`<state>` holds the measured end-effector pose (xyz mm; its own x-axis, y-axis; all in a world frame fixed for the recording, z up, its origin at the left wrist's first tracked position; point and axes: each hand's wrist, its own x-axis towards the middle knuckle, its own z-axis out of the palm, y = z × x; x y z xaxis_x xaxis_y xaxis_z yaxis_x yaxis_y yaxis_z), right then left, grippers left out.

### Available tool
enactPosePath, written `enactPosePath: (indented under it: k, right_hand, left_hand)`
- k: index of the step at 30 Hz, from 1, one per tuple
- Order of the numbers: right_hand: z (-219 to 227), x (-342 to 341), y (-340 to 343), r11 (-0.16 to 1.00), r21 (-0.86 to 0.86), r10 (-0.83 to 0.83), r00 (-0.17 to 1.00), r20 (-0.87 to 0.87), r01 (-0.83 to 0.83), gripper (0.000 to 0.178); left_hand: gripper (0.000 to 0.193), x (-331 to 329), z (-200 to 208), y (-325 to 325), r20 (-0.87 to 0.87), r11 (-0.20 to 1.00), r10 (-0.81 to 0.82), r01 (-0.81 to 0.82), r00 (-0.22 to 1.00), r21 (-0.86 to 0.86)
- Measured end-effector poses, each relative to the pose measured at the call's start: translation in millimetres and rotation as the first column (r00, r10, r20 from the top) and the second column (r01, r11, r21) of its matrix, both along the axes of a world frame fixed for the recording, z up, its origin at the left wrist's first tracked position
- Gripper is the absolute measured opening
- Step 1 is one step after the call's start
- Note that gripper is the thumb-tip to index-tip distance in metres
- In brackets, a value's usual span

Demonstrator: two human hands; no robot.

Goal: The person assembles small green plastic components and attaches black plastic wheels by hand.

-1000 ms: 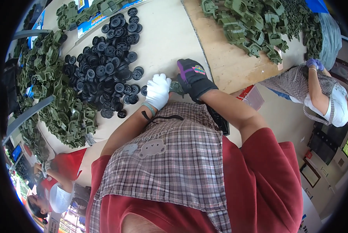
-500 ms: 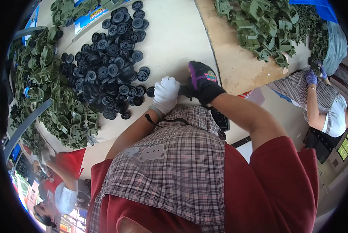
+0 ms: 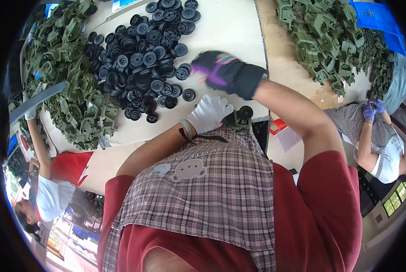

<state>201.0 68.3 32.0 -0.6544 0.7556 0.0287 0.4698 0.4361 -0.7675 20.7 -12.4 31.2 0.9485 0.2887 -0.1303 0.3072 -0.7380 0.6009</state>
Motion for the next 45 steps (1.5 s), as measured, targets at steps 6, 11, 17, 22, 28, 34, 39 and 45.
enactPosePath:
  k: [6, 11, 17, 22, 28, 34, 39, 45]
  right_hand:
    - [-16.6, -79.7, -22.6, 0.891, -0.209, 0.440, 0.881, 0.176, -0.403, 0.031]
    - [-26.3, -60.6, -4.8, 0.955, -0.165, 0.269, 0.954, 0.129, -0.247, 0.032]
    - [-12.7, -17.5, 34.3, 0.992, -0.121, -0.018, 0.999, 0.035, 0.022, 0.033]
    - [13.2, 20.1, 24.8, 0.949, -0.038, -0.315, 0.948, -0.042, 0.314, 0.035]
    - [7.7, -43.4, 10.2, 0.977, 0.116, -0.212, 0.901, 0.378, 0.181, 0.044]
    - [-20.9, -31.5, -1.6, 0.965, 0.137, -0.255, 0.916, 0.311, 0.222, 0.050]
    - [-11.1, 51.4, -27.0, 0.928, 0.099, -0.374, 0.889, 0.266, 0.360, 0.041]
    - [21.7, 96.7, -90.7, 0.676, -0.337, -0.658, 0.743, 0.125, 0.655, 0.043]
  left_hand:
    - [0.036, 3.0, -31.4, -44.5, 0.072, 0.933, 0.270, -0.242, 0.960, -0.267]
    - [0.023, -4.9, -3.4, -30.2, -0.002, 0.966, 0.112, -0.109, 0.994, 0.233]
    - [0.049, -15.0, -5.6, -6.8, -0.044, 0.953, 0.259, -0.248, 0.965, 0.177]
    - [0.023, -23.0, -16.5, 10.0, -0.107, 0.925, 0.301, -0.262, 0.948, 0.276]
    - [0.024, -20.3, -20.6, -6.7, 0.073, 0.861, 0.360, -0.362, 0.930, 0.357]
    - [0.024, -21.3, -14.4, -3.9, 0.002, 0.893, 0.313, -0.296, 0.950, 0.339]
    - [0.040, -22.6, -6.5, 8.2, -0.090, 0.893, 0.408, -0.376, 0.909, 0.248]
    - [0.054, -11.5, 4.1, 21.5, -0.112, 0.908, 0.398, -0.374, 0.910, 0.188]
